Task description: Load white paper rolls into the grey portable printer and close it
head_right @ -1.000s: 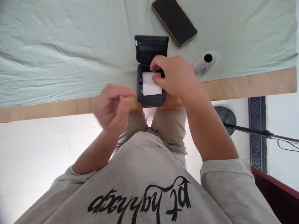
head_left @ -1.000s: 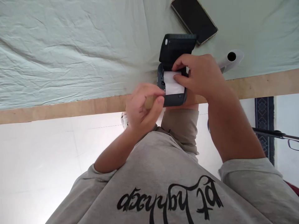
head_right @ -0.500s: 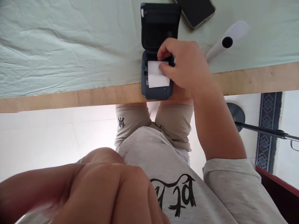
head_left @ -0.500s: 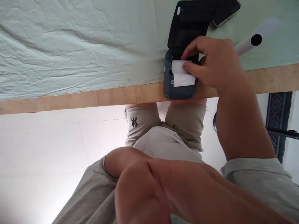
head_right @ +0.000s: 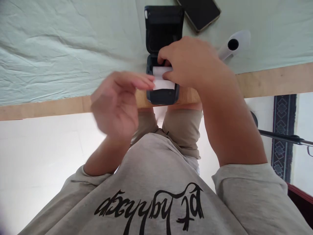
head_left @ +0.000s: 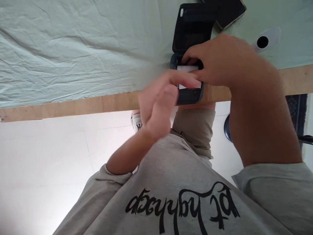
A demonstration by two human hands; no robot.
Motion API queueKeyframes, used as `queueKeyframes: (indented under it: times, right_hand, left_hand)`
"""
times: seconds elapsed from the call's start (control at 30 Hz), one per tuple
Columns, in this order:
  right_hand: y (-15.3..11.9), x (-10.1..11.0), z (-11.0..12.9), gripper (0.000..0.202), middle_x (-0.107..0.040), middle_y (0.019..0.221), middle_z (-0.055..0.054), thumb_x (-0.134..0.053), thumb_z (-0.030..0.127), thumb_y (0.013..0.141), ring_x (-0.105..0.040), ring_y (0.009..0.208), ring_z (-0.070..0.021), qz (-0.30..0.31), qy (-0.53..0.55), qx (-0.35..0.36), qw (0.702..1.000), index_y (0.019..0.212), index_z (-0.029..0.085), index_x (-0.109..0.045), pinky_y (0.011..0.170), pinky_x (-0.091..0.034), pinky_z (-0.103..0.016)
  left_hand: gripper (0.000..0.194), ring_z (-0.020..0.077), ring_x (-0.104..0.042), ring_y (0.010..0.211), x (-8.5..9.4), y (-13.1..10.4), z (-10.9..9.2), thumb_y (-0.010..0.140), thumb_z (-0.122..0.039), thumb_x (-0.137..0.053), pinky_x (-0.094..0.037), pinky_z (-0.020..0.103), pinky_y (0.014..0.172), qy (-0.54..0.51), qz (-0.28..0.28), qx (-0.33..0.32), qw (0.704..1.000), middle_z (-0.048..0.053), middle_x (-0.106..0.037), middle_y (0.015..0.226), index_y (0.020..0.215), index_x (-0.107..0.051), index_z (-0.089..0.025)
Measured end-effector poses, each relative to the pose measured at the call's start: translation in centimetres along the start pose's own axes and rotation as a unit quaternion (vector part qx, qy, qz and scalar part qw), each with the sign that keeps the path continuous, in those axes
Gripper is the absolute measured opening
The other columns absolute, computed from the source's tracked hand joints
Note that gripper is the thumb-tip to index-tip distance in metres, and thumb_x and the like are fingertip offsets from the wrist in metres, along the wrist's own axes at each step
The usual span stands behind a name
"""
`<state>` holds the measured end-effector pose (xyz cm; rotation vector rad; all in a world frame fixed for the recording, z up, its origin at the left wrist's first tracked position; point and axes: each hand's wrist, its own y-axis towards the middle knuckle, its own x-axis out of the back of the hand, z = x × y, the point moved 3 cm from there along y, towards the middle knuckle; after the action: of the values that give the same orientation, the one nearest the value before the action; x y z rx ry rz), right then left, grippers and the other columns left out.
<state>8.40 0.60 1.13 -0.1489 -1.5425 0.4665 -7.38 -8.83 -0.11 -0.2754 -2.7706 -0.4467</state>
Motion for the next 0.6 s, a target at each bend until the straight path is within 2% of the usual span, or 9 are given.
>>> queueKeyframes:
  times: [0.03,0.1,0.17,0.23,0.33,0.4,0.43,0.5,0.6]
  right_hand:
    - [0.1,0.2,0.1,0.044,-0.074,0.112,-0.007,-0.075,0.031,0.083,-0.066,0.115,-0.0413,0.000,-0.007,0.016,1.000,0.126,0.033,-0.069,0.086,-0.056,-0.056]
    - [-0.1,0.5,0.0,0.042,-0.075,0.108,-0.007,-0.076,0.024,0.080,-0.067,0.113,-0.0406,-0.022,0.005,0.048,0.999,0.122,0.029,-0.071,0.091,-0.055,-0.059]
    - [-0.9,1.0,-0.6,0.037,-0.075,0.102,-0.004,-0.077,0.019,0.077,-0.070,0.106,-0.0357,-0.069,0.068,0.073,0.993,0.113,0.028,-0.074,0.092,-0.056,-0.055]
    - [-2.2,1.3,-1.5,0.027,-0.074,0.097,-0.001,-0.074,0.020,0.079,-0.071,0.092,-0.0269,-0.133,0.191,0.094,0.968,0.104,0.030,-0.074,0.082,-0.057,-0.044]
    - [-3.6,0.5,-3.2,0.019,-0.067,0.084,-0.002,-0.061,0.024,0.084,-0.059,0.063,-0.0158,-0.241,0.447,0.099,0.855,0.099,0.030,-0.071,0.049,-0.040,-0.032]
    - [-3.4,-1.4,-4.4,0.027,-0.063,0.088,-0.006,-0.042,0.023,0.086,-0.050,0.056,-0.0145,-0.276,0.578,0.040,0.767,0.100,0.028,-0.065,0.042,-0.033,-0.032]
    - [-3.0,-2.7,-4.9,0.031,-0.061,0.093,-0.007,-0.037,0.020,0.084,-0.051,0.060,-0.0153,-0.269,0.609,-0.003,0.746,0.103,0.028,-0.061,0.045,-0.036,-0.032]
    - [-2.2,-5.0,-6.1,0.030,-0.058,0.095,-0.006,-0.041,0.018,0.083,-0.053,0.065,-0.0163,-0.309,0.591,-0.072,0.742,0.108,0.029,-0.054,0.049,-0.038,-0.032]
    - [-1.3,-7.3,-7.4,0.023,-0.059,0.098,-0.007,-0.048,0.040,0.094,-0.061,0.083,-0.0234,-0.312,0.455,-0.030,0.834,0.115,0.030,-0.049,0.065,-0.048,-0.038]
  left_hand:
    - [0.052,0.0194,-0.065,0.117,0.4,0.8,1.5,0.106,-0.063,-0.018,-0.053,0.048,0.109,-0.016,-0.075,-0.019,0.997,-0.001,-0.070,0.111,0.108,-0.059,-0.029]
    - [0.060,0.0194,-0.062,0.117,0.4,2.1,4.5,0.099,-0.079,-0.023,-0.052,0.048,0.107,0.043,-0.104,-0.027,0.993,-0.003,-0.069,0.114,0.113,-0.059,-0.032]
    - [0.068,0.0210,-0.059,0.124,0.2,2.6,6.6,0.096,-0.083,-0.016,-0.052,0.049,0.106,0.054,-0.101,-0.006,0.993,-0.002,-0.066,0.125,0.119,-0.056,-0.033]
    - [0.071,0.0230,-0.057,0.129,-0.1,2.6,7.4,0.096,-0.081,-0.012,-0.050,0.048,0.108,0.074,-0.072,0.023,0.994,0.003,-0.063,0.133,0.127,-0.053,-0.032]
    - [0.076,0.0254,-0.055,0.135,-0.6,2.2,6.7,0.097,-0.076,-0.006,-0.046,0.045,0.115,0.121,-0.009,0.038,0.992,0.008,-0.059,0.142,0.137,-0.049,-0.028]
    - [0.074,0.0253,-0.053,0.139,-1.0,2.2,6.1,0.098,-0.074,-0.009,-0.045,0.043,0.117,0.151,0.031,0.039,0.987,0.009,-0.056,0.146,0.142,-0.047,-0.027]
    - [0.072,0.0250,-0.051,0.141,-1.1,2.2,5.9,0.099,-0.072,-0.012,-0.044,0.042,0.118,0.165,0.047,0.040,0.984,0.009,-0.054,0.149,0.143,-0.046,-0.027]
    - [0.067,0.0243,-0.048,0.144,-1.2,2.4,5.8,0.100,-0.068,-0.020,-0.044,0.040,0.119,0.187,0.064,0.038,0.980,0.010,-0.050,0.153,0.145,-0.044,-0.025]
    - [0.062,0.0240,-0.047,0.145,-1.3,2.5,6.0,0.100,-0.060,-0.030,-0.043,0.039,0.119,0.206,0.065,0.035,0.976,0.012,-0.048,0.155,0.146,-0.043,-0.021]
